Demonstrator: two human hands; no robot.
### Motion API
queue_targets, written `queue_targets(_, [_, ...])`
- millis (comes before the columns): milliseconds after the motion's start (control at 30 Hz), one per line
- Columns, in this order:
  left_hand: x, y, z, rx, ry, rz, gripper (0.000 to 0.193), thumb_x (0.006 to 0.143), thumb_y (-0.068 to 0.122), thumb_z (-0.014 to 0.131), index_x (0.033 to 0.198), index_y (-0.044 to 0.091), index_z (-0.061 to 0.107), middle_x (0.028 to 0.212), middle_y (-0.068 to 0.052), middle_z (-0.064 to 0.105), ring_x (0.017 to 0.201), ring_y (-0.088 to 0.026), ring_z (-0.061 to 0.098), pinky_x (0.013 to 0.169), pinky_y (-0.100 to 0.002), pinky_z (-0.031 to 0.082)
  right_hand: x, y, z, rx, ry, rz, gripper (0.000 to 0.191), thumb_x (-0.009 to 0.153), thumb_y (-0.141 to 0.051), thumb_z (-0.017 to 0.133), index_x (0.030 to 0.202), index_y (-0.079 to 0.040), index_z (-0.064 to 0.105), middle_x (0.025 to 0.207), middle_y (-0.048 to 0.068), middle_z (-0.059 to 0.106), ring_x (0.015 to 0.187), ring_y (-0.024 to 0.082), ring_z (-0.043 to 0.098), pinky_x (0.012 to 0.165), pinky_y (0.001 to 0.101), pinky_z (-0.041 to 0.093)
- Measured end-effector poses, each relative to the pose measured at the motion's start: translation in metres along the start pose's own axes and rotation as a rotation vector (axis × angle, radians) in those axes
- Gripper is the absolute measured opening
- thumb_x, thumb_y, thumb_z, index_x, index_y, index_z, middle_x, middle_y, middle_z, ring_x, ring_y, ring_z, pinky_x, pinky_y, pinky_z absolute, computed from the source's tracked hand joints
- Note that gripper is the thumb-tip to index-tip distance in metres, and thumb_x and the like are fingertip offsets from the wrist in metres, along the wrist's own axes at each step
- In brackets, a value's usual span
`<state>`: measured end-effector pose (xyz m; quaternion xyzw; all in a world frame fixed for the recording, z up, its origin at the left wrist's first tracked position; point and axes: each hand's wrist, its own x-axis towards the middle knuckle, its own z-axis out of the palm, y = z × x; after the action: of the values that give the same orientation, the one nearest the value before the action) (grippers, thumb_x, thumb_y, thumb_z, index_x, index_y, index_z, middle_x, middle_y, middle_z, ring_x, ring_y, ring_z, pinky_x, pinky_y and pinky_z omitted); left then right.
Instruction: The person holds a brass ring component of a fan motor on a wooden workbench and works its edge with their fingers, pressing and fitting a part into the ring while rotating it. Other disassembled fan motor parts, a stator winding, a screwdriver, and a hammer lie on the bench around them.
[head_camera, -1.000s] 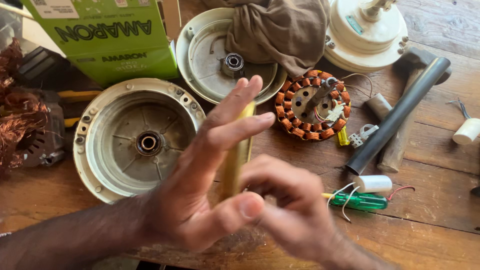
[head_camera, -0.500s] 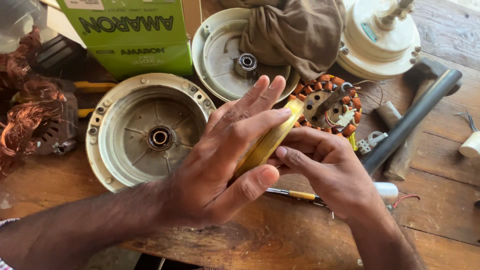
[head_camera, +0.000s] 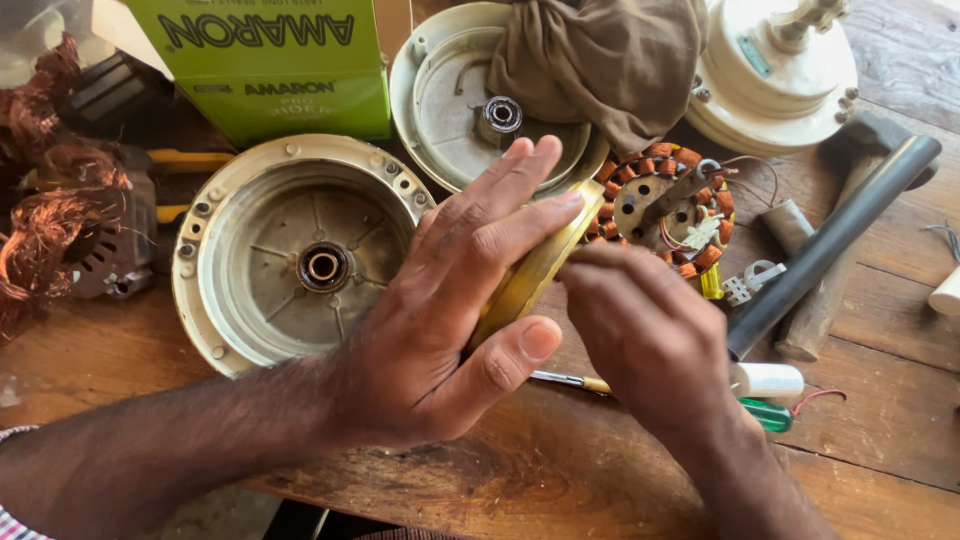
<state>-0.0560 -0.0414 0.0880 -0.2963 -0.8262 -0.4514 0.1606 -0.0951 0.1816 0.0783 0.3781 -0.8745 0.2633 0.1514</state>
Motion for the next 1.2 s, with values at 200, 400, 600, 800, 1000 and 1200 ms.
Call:
queue_targets(200, [0.003,-0.002,0.001,-0.035,-0.076,0.036,0.059,0.108,0.029,0.050,0.157,0.001,0.032,0.172,-0.024,0.025,0.166,-0.037,0.018,0.134,-0.055,0.021,-0.002,0.003,0.003,-0.222,-0.107,-0.177,0.041,0.074,0.000,0.071,0.115,0.003,0.066,0.115,0.017,0.064,0.103,0.036,0.064,0.091,0.0462,0.055])
queue_targets(400, [0.009,-0.006,-0.003,0.064,-0.069,0.072,0.046,0.105,0.019,0.052,0.148,0.005,0.044,0.169,-0.025,0.029,0.164,-0.036,0.021,0.133,-0.055,0.025,-0.009,-0.007,0.009,0.220,-0.269,-0.034,0.032,0.080,-0.004,0.073,0.111,-0.003,0.065,0.113,0.015,0.065,0.104,0.037,0.064,0.088,0.0448,0.054])
queue_targets(600, [0.008,-0.005,-0.002,0.055,-0.063,0.114,0.044,0.101,0.016,0.055,0.144,0.005,0.047,0.165,-0.026,0.033,0.161,-0.037,0.028,0.129,-0.059,0.026,-0.008,-0.008,0.009,0.179,-0.236,0.004,0.045,0.074,-0.002,0.069,0.118,0.000,0.064,0.116,0.018,0.064,0.111,0.041,0.064,0.094,0.0479,0.054])
queue_targets(800, [0.008,-0.004,-0.001,0.072,-0.087,0.127,0.042,0.102,0.016,0.056,0.142,0.005,0.048,0.164,-0.026,0.034,0.160,-0.038,0.029,0.128,-0.062,0.025,-0.009,-0.006,0.011,0.036,-0.269,-0.124,0.042,0.072,-0.011,0.075,0.112,-0.006,0.065,0.109,0.014,0.066,0.108,0.037,0.065,0.095,0.0506,0.053])
queue_targets(1000, [0.006,-0.004,0.003,0.052,-0.072,0.107,0.045,0.101,0.016,0.056,0.143,0.005,0.048,0.164,-0.028,0.032,0.159,-0.038,0.030,0.129,-0.062,0.026,-0.008,-0.009,0.011,0.207,-0.263,-0.093,0.042,0.074,-0.007,0.074,0.114,-0.002,0.063,0.111,0.016,0.065,0.106,0.040,0.064,0.090,0.0487,0.053])
queue_targets(1200, [0.010,0.000,-0.001,0.077,-0.060,0.120,0.045,0.100,0.016,0.058,0.143,0.006,0.048,0.165,-0.026,0.034,0.160,-0.036,0.030,0.130,-0.061,0.024,-0.005,-0.011,0.011,0.310,-0.259,-0.122,0.042,0.076,-0.002,0.074,0.116,-0.006,0.063,0.115,0.015,0.064,0.108,0.038,0.065,0.092,0.0465,0.054])
